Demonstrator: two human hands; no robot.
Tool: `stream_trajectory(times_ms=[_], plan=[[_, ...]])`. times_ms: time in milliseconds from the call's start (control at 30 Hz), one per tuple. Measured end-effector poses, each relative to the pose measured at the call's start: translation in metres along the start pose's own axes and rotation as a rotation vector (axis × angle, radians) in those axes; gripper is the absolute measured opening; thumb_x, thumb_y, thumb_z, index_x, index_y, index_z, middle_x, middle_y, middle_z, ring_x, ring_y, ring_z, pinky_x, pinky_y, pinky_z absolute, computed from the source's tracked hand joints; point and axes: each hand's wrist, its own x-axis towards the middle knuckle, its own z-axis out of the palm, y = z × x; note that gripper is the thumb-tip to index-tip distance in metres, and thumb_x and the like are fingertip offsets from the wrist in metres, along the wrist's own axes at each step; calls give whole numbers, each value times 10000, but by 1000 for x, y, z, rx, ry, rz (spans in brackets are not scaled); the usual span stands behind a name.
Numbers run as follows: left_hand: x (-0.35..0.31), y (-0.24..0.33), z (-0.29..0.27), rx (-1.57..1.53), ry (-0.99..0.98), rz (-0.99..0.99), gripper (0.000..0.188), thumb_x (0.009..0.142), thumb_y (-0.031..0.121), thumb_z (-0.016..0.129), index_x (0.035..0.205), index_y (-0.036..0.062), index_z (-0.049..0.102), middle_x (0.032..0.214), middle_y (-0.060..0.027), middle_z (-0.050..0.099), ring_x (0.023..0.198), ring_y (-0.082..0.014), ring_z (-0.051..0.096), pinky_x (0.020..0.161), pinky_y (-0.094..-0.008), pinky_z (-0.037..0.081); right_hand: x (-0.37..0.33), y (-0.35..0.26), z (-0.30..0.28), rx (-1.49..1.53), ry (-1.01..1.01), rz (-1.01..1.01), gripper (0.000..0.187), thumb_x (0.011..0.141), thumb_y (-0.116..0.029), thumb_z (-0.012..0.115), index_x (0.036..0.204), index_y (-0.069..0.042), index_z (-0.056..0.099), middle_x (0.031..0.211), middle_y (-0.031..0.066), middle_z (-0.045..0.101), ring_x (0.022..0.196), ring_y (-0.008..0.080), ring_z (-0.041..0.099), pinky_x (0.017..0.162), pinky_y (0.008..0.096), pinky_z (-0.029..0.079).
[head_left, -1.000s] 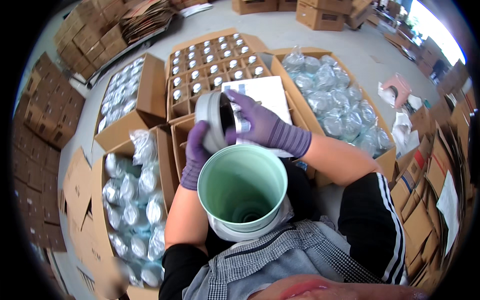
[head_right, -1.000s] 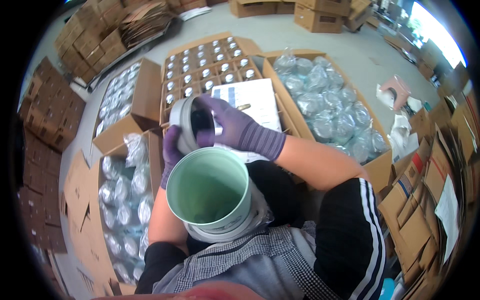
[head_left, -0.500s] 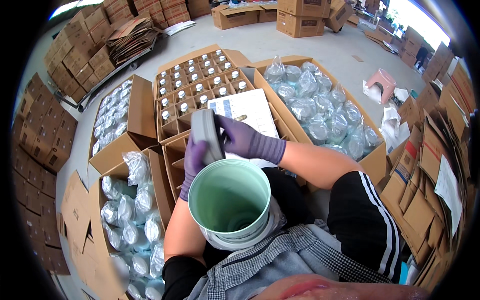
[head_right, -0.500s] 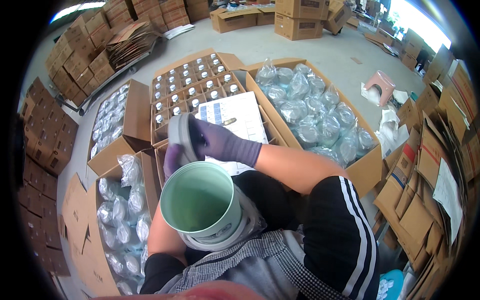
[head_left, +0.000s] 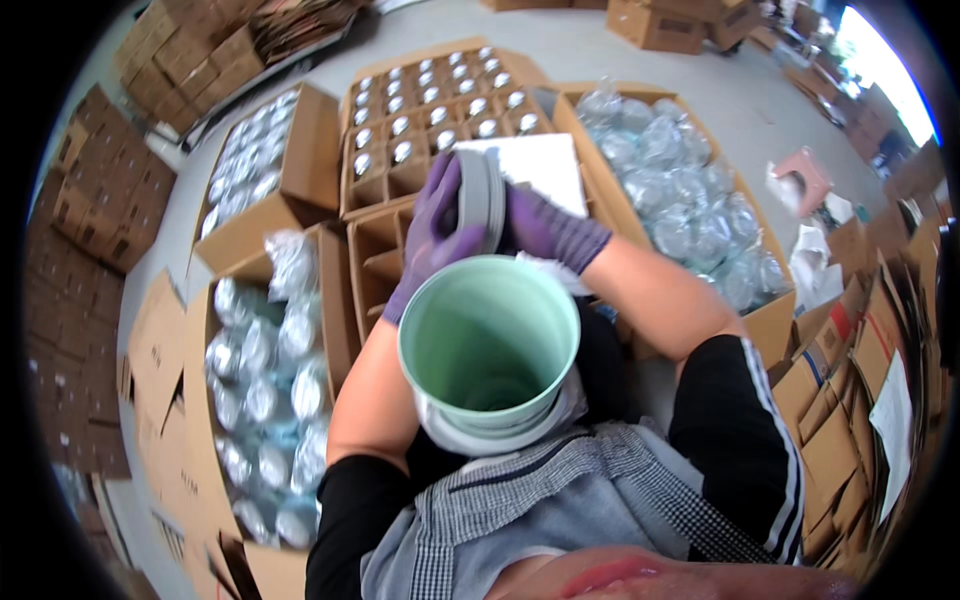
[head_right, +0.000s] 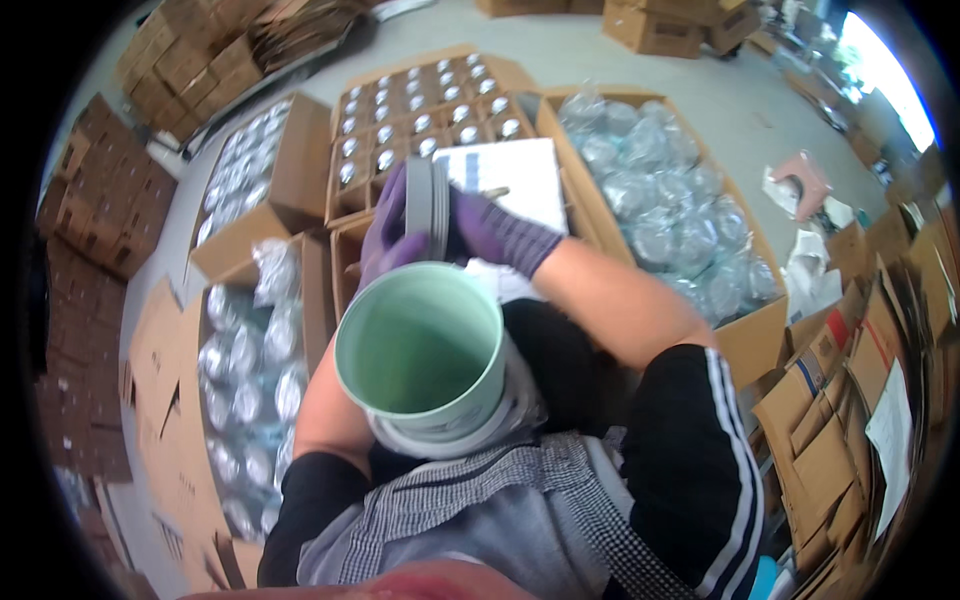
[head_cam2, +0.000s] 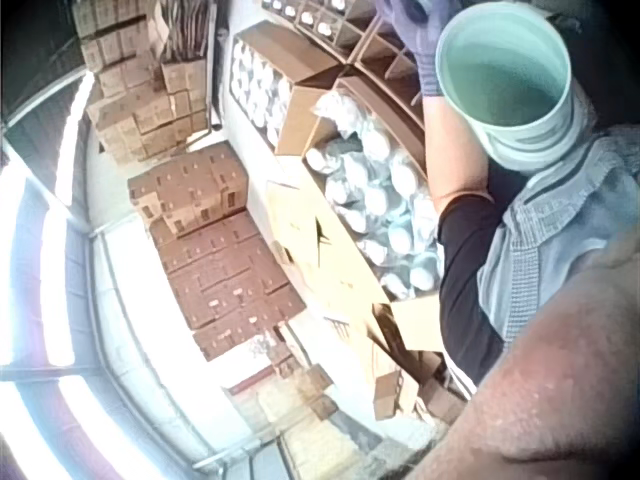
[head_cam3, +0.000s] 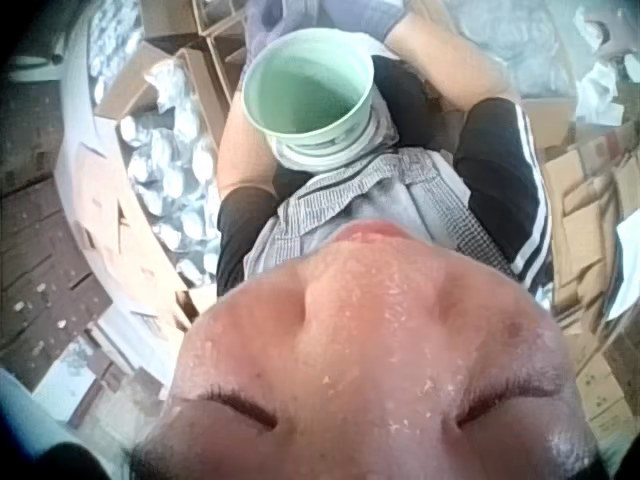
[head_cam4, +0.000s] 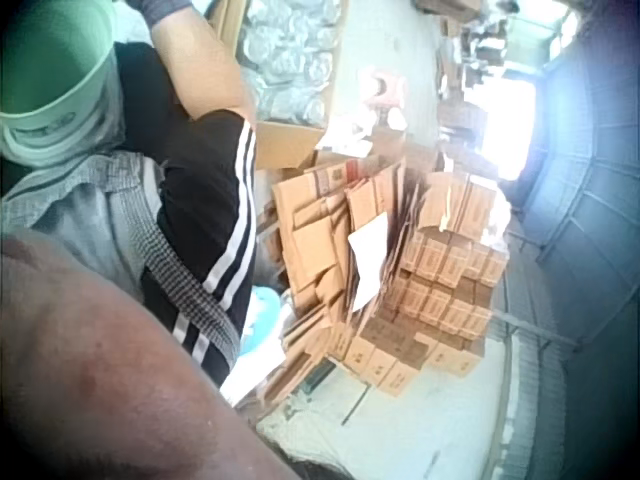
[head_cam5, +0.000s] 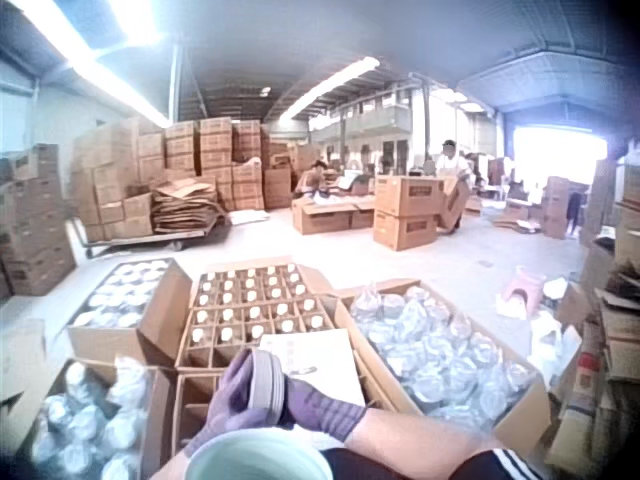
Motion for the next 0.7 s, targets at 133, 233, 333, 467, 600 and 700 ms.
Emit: stream_trajectory(times_ms=[133,233,333,467,600,700], plan=[[-10,29,13,-1365,89,-653,742,895,522,661,1456,58,515,1306,-125,640,1186,-276,622,1087,-414,480,-13,-4,9,-1231,251,-740,828,890,-323,700,1544,25,330,1394,306,520,1211,411,618,1015,455,538],[-19,16,27,-1413,127,-565,743,882,468,707,1480,82,497,1351,-127,613,1213,-269,607,1099,-397,463,-7,11,5,-1113,272,-700,845,875,-291,690,1556,13,293,1413,313,513,1251,446,583,1071,454,492],[-2,-8,11,-119,120,43,872,684,447,847,1434,87,587,1544,-177,472,1356,-396,442,1141,-494,383,2,23,3,-813,136,-576,620,929,-288,689,1473,-82,476,1390,175,594,1247,333,614,1049,404,505],[1,-6,11,510,-66,358,707,749,470,801,1403,260,635,1616,-147,395,1388,-456,403,1158,-572,345,3,22,-43,-1218,-79,-720,588,905,-218,756,1445,-135,538,1424,100,589,1297,231,589,1110,368,481],[-7,-14,-19,-262,-169,-221,554,950,450,637,1382,104,648,1438,-179,599,1362,-383,523,1201,-505,349,-15,29,-94,-866,248,-188,534,1020,-354,565,1486,-103,497,1263,136,691,1171,269,675,1052,381,519],[-13,23,-57,-652,-172,129,753,987,631,453,1218,-40,701,1284,-248,673,1295,-412,581,1165,-528,382,-19,52,-121,-1258,410,107,706,952,-543,596,1521,-151,457,1247,213,680,1143,347,683,1025,417,524]])
